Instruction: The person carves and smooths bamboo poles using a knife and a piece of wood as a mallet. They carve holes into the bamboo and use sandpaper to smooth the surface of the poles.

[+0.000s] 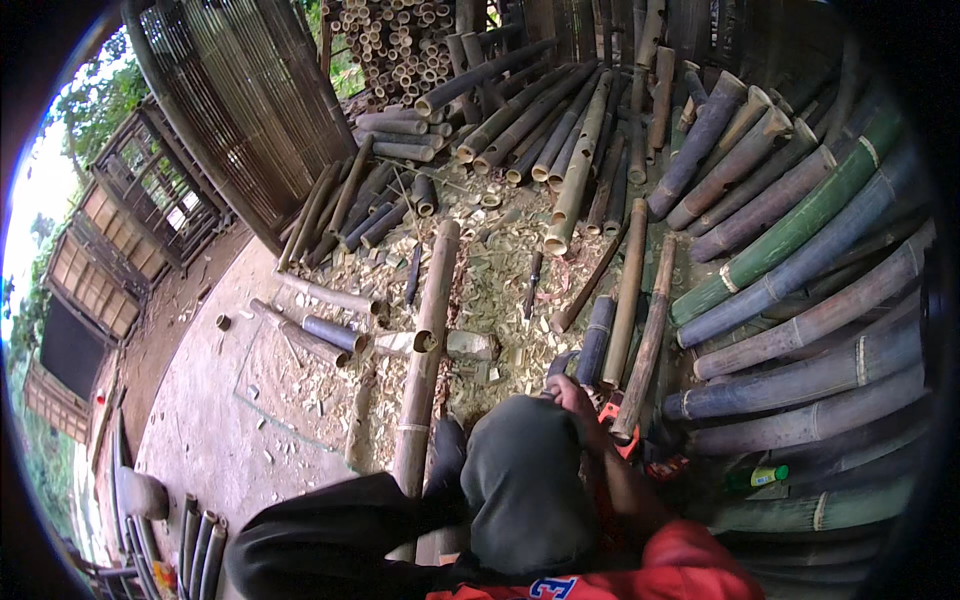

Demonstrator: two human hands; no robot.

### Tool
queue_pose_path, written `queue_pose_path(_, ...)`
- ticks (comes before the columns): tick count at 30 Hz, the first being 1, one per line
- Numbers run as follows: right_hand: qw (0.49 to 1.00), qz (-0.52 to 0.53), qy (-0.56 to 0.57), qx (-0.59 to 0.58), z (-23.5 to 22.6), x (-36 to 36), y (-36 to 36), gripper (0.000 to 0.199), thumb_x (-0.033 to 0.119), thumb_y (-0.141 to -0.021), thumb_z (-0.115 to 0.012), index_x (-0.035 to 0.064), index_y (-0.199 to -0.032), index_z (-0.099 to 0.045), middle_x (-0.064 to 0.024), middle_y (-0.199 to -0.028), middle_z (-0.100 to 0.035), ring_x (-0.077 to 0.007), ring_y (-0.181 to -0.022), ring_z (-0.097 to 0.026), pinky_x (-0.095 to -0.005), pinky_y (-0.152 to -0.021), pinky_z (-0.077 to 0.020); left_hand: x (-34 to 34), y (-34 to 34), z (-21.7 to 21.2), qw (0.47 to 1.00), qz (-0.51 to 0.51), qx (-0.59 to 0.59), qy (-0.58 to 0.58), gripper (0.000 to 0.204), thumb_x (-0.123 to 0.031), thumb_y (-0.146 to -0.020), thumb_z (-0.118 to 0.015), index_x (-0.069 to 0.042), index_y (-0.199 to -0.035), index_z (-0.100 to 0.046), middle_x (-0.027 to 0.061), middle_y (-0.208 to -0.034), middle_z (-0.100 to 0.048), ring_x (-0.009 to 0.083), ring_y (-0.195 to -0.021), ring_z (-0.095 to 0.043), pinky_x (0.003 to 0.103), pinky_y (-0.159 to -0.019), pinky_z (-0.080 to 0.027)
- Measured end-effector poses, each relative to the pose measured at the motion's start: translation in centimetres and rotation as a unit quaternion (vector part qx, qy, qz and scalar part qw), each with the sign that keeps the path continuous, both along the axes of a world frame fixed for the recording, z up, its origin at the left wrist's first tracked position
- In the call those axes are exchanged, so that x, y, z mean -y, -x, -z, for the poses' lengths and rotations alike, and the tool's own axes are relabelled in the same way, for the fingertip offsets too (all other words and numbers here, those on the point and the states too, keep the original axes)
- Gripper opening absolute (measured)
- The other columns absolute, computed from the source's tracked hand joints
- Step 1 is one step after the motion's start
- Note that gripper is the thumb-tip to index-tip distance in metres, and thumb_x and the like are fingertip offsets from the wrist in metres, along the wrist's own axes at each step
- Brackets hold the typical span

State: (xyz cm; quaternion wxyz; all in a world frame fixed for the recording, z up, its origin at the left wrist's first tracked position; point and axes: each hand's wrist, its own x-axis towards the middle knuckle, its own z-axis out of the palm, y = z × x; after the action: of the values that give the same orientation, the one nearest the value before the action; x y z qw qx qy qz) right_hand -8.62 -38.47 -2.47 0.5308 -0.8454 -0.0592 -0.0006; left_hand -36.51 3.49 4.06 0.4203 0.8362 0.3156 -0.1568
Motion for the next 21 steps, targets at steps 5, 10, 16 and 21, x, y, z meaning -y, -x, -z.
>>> queue_pose_path(5, 0.997, -0.054, -0.052, -0.012, 1.4, -5.1, 0.0, 0.032, 0.019, -0.089, -0.073, 0.0004, -0.113, -0.061, -0.0123, -0.081, -0.064, -0.0227, -0.072, -0.065, -0.0375, -0.067, -0.0522, -3.4, -2.7, -1.2, 1.000, -0.001, -0.002, -0.019, 0.076, -0.022, -0.078, -0.083, 0.001, -0.141, -0.047, 0.0158, -0.121, -0.067, 0.0262, -0.109, -0.065, 0.038, -0.094, -0.051)
queue_pose_path(10, 0.969, -0.197, -0.095, -0.118, 4.3, -9.1, 0.4, 0.042, 0.035, -0.096, -0.072, 0.0026, -0.121, -0.061, -0.0142, -0.097, -0.071, -0.0257, -0.088, -0.070, -0.0391, -0.079, -0.0548, -4.7, -7.8, 0.2, 0.999, 0.033, 0.008, -0.002, 0.084, -0.022, -0.075, -0.086, 0.001, -0.144, -0.044, 0.0168, -0.122, -0.066, 0.0278, -0.110, -0.064, 0.039, -0.095, -0.051)
queue_pose_path(16, 0.844, -0.333, -0.311, -0.283, 0.4, -20.2, -2.6, 0.095, 0.050, -0.090, -0.076, 0.0071, -0.159, -0.026, -0.0175, -0.142, -0.050, -0.0271, -0.128, -0.053, -0.0397, -0.106, -0.0467, -4.8, -15.7, 0.2, 0.991, 0.111, 0.074, 0.012, 0.095, -0.023, -0.070, -0.090, 0.000, -0.148, -0.039, 0.0179, -0.122, -0.066, 0.0299, -0.111, -0.064, 0.041, -0.097, -0.050)
queue_pose_path(21, 0.860, -0.080, -0.459, -0.206, -0.4, -27.0, -11.1, 0.105, 0.051, -0.069, -0.086, 0.0037, -0.147, -0.034, -0.0140, -0.134, -0.048, -0.0290, -0.120, -0.051, -0.0466, -0.108, -0.0446, -4.7, -19.7, -6.5, 0.965, 0.004, 0.221, 0.138, 0.115, -0.025, -0.066, -0.091, -0.005, -0.157, -0.023, 0.0195, -0.140, -0.056, 0.0355, -0.127, -0.055, 0.044, -0.108, -0.042)
